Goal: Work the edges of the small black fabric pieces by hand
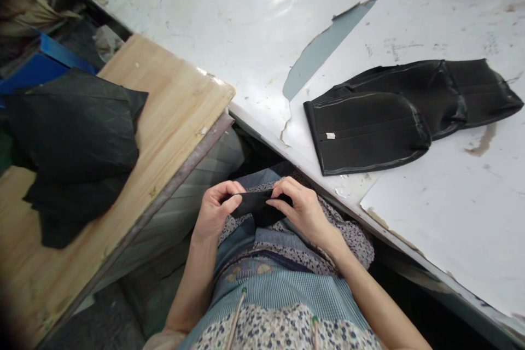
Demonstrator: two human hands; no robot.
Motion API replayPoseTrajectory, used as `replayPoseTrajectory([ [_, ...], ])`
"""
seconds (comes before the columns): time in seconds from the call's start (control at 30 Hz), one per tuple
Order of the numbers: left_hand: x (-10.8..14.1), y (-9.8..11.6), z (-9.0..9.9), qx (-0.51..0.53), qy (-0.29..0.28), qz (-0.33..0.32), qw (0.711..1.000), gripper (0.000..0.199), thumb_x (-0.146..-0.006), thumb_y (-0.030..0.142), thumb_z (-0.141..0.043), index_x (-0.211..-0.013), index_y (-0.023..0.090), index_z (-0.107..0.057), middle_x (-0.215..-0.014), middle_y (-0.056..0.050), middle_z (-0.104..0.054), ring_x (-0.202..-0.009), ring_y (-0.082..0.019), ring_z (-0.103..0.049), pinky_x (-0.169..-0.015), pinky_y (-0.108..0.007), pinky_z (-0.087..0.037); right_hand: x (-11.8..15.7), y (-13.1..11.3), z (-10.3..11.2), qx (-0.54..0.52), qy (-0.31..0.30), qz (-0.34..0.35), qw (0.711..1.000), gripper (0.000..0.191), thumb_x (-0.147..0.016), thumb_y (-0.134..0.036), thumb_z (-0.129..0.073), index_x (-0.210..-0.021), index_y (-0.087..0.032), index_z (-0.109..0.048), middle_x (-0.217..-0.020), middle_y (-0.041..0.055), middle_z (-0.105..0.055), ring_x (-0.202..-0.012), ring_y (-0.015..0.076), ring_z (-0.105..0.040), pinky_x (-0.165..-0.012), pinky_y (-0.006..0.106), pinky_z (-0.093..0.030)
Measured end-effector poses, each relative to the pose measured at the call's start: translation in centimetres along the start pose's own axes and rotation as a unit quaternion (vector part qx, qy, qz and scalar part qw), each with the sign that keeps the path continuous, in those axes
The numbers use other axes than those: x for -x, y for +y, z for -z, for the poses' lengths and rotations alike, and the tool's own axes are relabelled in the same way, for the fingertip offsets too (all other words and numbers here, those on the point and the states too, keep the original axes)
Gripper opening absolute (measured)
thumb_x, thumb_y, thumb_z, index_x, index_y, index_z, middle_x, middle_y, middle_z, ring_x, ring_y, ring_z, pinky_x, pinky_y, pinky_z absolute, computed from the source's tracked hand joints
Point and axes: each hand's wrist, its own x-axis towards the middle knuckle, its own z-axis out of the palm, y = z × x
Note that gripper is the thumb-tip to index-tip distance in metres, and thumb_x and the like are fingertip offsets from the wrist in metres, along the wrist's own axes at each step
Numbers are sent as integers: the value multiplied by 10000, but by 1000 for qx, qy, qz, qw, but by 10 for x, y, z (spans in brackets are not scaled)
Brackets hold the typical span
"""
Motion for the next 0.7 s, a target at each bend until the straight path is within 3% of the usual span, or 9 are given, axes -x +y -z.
replayPoseTrajectory([
  [0.23,2,9,13,-3,36,-34,999,205,-840,231,-698,-687,162,-581,-729,-10,-617,-665,-124,-512,-612,-243,-387,-9,3,0,-84,-14,-42,995,128,-894,-289,-704,-814,-206,-649,-916,54,-706,-936,231,-663,-864,365,-511],
  [0.37,1,20,17,-18,56,-50,997,236,-829,251,-703,-670,166,-551,-724,-14,-619,-655,-128,-518,-602,-246,-389,-24,2,1,-182,-60,-97,977,228,-855,-376,-739,-784,-184,-641,-914,67,-700,-901,231,-655,-810,351,-519],
  [0.47,0,29,21,-28,63,-67,995,246,-827,263,-704,-671,170,-538,-727,-16,-621,-653,-128,-521,-596,-245,-388,-41,-2,4,-225,-94,-97,965,273,-843,-416,-745,-787,-179,-621,-943,75,-696,-875,221,-651,-774,334,-523],
  [0.53,0,33,22,-36,74,-76,994,263,-832,279,-699,-670,173,-520,-725,-16,-614,-642,-126,-513,-585,-244,-382,-50,-6,5,-195,-105,-67,973,249,-876,-402,-710,-798,-190,-606,-946,69,-689,-874,217,-648,-773,332,-522],
  [0.63,4,37,24,-39,106,-89,990,286,-841,282,-687,-667,178,-486,-716,-12,-596,-626,-121,-494,-569,-242,-368,-58,-10,5,-44,-99,1,994,145,-885,-334,-711,-873,-216,-628,-1006,63,-682,-925,231,-646,-840,361,-517],
  [0.7,8,38,25,-27,118,-98,988,275,-849,271,-677,-677,180,-482,-714,-10,-587,-622,-120,-482,-562,-241,-361,-57,-11,1,35,-79,26,996,172,-855,-300,-749,-976,-239,-643,-1067,63,-676,-964,246,-647,-874,386,-517],
])
